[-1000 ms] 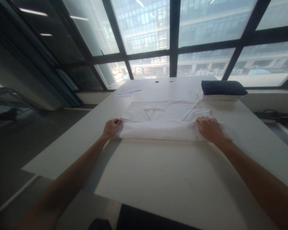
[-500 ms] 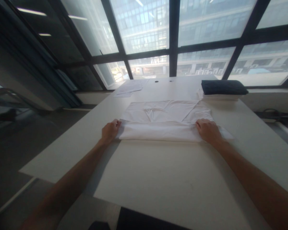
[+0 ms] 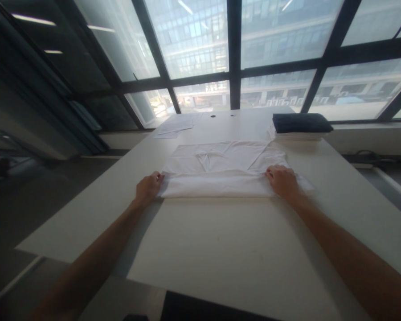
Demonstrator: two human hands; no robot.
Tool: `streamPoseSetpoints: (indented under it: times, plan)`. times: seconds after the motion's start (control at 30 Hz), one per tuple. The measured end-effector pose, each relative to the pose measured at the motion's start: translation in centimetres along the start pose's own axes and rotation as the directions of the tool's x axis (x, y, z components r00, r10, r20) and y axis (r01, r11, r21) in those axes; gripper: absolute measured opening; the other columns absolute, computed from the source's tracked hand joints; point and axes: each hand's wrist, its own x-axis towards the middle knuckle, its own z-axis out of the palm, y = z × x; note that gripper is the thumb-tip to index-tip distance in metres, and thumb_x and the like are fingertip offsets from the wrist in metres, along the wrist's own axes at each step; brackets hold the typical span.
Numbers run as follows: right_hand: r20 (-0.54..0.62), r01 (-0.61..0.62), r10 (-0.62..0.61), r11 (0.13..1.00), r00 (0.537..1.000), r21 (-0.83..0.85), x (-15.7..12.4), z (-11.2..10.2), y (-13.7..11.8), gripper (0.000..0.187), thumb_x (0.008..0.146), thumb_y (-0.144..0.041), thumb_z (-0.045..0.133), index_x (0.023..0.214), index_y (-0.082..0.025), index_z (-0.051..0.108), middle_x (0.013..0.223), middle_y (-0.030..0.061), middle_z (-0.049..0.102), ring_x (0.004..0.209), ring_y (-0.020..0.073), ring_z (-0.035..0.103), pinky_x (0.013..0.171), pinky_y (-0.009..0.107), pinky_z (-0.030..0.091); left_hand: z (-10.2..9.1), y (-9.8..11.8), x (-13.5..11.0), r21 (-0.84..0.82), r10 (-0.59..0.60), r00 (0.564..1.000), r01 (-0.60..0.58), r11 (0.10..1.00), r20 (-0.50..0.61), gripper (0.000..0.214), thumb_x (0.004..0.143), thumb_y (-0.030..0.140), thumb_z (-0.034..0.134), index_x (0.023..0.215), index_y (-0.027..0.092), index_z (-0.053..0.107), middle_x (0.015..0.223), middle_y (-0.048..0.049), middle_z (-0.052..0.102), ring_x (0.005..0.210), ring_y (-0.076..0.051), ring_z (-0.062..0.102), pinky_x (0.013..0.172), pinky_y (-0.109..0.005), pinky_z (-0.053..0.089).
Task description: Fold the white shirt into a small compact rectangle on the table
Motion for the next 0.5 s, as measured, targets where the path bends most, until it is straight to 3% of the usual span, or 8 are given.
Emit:
streamPoseSetpoints:
  times: [0.43,0.5]
  plan:
    - [0.028,-0.01,0.011,0.999,1.0,-0.046,-0.06,0.34,-0.07,0.023,0.099,-0.029,0.054,0.098,-0.016,0.072,0.102,0.0126,0.073,0.094,0.0272,0.064,0.076,0.036,0.038,0.44,0.08,0.38,-0.018,-0.009,1.0,0.009,1.0,-0.023,0.043,0.101,0.051,0.038,0.108,0.022,0.067,0.095,-0.0134,0.074,0.09,-0.034,0.07,0.073,-0.04,0.052]
    - [0.021,-0.003,0.004,0.999,1.0,-0.042,-0.09,0.51,-0.01,0.023,0.099,-0.03,0.054,0.099,-0.016,0.073,0.103,0.0129,0.073,0.095,0.0276,0.064,0.076,0.036,0.039,0.16,-0.04,0.33,-0.043,0.023,0.996,-0.026,0.999,-0.085,0.041,0.101,0.047,0.04,0.115,0.019,0.067,0.103,-0.0146,0.073,0.095,-0.033,0.069,0.08,-0.041,0.053]
